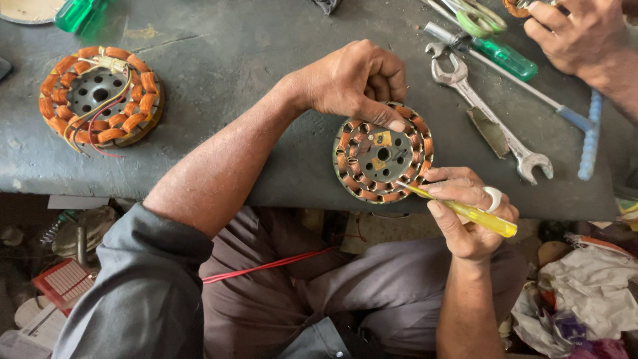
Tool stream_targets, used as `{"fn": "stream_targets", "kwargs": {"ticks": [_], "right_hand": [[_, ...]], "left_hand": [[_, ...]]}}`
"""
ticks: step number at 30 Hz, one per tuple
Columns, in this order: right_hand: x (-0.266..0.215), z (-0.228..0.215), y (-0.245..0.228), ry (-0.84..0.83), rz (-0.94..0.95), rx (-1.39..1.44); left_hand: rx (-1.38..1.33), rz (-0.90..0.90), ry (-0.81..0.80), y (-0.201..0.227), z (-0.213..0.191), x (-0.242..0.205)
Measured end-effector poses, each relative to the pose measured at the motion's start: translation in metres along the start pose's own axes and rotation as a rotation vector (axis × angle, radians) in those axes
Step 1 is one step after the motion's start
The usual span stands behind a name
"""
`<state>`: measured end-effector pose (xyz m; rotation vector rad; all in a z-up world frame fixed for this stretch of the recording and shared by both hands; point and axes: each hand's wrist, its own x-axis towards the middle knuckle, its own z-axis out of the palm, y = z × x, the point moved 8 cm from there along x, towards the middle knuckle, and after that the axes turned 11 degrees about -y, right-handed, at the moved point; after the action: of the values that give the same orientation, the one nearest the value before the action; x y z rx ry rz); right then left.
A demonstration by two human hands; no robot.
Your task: The person repairs a motor stator by using a yellow screwdriver to adjust copper windings and a red wire to test connections. The person repeatedly inserts the wire into the stator slots and uses the screwdriver to manipulate the internal components.
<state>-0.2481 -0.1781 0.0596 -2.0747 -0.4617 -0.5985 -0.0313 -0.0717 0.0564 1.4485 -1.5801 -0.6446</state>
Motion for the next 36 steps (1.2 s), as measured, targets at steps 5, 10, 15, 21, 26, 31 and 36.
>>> {"fn": "stream_targets", "kwargs": {"ticks": [5, 10, 15, 21, 26, 31, 36], "right_hand": [[-0.003, 0.0, 0.005, 0.015, -0.028, 0.074], [-0.011, -0.004, 0.017, 0.105, 0.009, 0.274], [-0.014, -0.003, 0.029, 0.137, 0.097, 0.46], [-0.014, -0.001, 0.035, 0.155, 0.183, 0.443], [-0.015, -0.001, 0.034, 0.145, 0.132, 0.453], [-0.014, -0.001, 0.033, 0.135, 0.119, 0.434], [-0.016, -0.001, 0.037, 0.116, 0.171, 0.498]], "left_hand": [[0.028, 0.002, -0.003, -0.002, 0.001, 0.001], [0.023, -0.044, -0.015, -0.008, 0.002, 0.001], [0.072, -0.128, -0.011, -0.015, 0.002, 0.002], [0.51, 0.218, 0.176, 0.032, -0.005, -0.007], [0.388, -0.133, 0.064, 0.009, -0.006, -0.005], [0.438, 0.046, 0.146, 0.051, -0.005, -0.011], [0.476, -0.062, 0.145, 0.087, 0.048, -0.041]]}}
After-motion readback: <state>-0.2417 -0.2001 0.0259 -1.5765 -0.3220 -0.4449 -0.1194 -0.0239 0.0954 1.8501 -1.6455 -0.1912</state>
